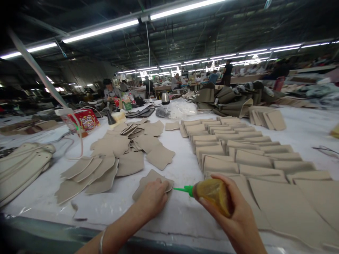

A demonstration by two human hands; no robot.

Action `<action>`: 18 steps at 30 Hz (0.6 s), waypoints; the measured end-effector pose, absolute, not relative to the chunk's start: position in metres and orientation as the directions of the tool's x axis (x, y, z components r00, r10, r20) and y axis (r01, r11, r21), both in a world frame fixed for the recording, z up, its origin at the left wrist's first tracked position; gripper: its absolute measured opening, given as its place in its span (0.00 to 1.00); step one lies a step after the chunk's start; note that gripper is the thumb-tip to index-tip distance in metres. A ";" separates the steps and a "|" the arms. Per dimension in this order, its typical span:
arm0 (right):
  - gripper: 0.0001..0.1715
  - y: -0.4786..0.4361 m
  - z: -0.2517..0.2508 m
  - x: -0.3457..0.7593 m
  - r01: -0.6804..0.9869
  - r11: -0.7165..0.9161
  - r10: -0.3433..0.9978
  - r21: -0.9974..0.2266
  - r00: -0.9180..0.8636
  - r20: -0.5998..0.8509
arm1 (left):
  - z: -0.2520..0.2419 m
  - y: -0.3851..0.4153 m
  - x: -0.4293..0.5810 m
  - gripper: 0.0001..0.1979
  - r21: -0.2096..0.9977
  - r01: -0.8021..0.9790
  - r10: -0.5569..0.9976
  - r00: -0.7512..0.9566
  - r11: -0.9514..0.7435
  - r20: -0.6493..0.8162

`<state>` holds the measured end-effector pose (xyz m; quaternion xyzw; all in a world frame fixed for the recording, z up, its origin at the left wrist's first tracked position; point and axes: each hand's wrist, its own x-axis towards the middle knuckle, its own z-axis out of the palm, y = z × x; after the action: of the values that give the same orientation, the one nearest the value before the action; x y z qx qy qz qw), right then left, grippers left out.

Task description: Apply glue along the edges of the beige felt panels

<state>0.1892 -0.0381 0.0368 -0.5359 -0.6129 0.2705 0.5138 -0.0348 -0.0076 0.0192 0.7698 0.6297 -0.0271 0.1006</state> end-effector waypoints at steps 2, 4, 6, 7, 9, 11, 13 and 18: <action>0.28 -0.036 0.036 0.188 0.397 0.293 0.933 -0.870 0.081 0.352 | 0.018 -0.005 -0.038 0.18 0.129 0.971 0.962 0.220 -0.200 -0.161; 0.27 -0.035 0.035 0.187 0.410 0.296 0.932 -0.863 0.075 0.355 | 0.018 -0.004 -0.041 0.21 0.150 0.961 0.957 0.254 -0.232 -0.143; 0.27 -0.032 0.033 0.185 0.427 0.306 0.929 -0.851 0.061 0.364 | 0.018 -0.003 -0.044 0.22 0.176 0.947 0.949 0.292 -0.269 -0.122; 0.27 -0.030 0.032 0.184 0.436 0.314 0.928 -0.843 0.045 0.369 | 0.019 -0.003 -0.045 0.22 0.185 0.942 0.945 0.305 -0.281 -0.116; 0.26 -0.025 0.028 0.182 0.471 0.346 0.922 -0.811 -0.008 0.388 | 0.018 -0.003 -0.047 0.22 0.196 0.936 0.943 0.316 -0.291 -0.107; 0.26 -0.018 0.022 0.180 0.515 0.403 0.901 -0.756 -0.077 0.427 | 0.017 -0.003 -0.049 0.22 0.204 0.935 0.944 0.316 -0.292 -0.099; 0.26 -0.012 0.016 0.179 0.552 0.469 0.867 -0.689 -0.140 0.478 | 0.016 -0.004 -0.049 0.22 0.213 0.932 0.944 0.317 -0.293 -0.090; 0.27 -0.006 0.009 0.179 0.614 0.523 0.831 -0.591 -0.212 0.515 | 0.013 -0.006 -0.050 0.18 0.206 0.940 0.950 0.297 -0.274 -0.095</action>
<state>0.1793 -0.0056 0.0086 -0.4706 -0.7675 0.1305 0.4153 -0.0498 -0.0063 0.0132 0.7977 0.5922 0.0235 0.1117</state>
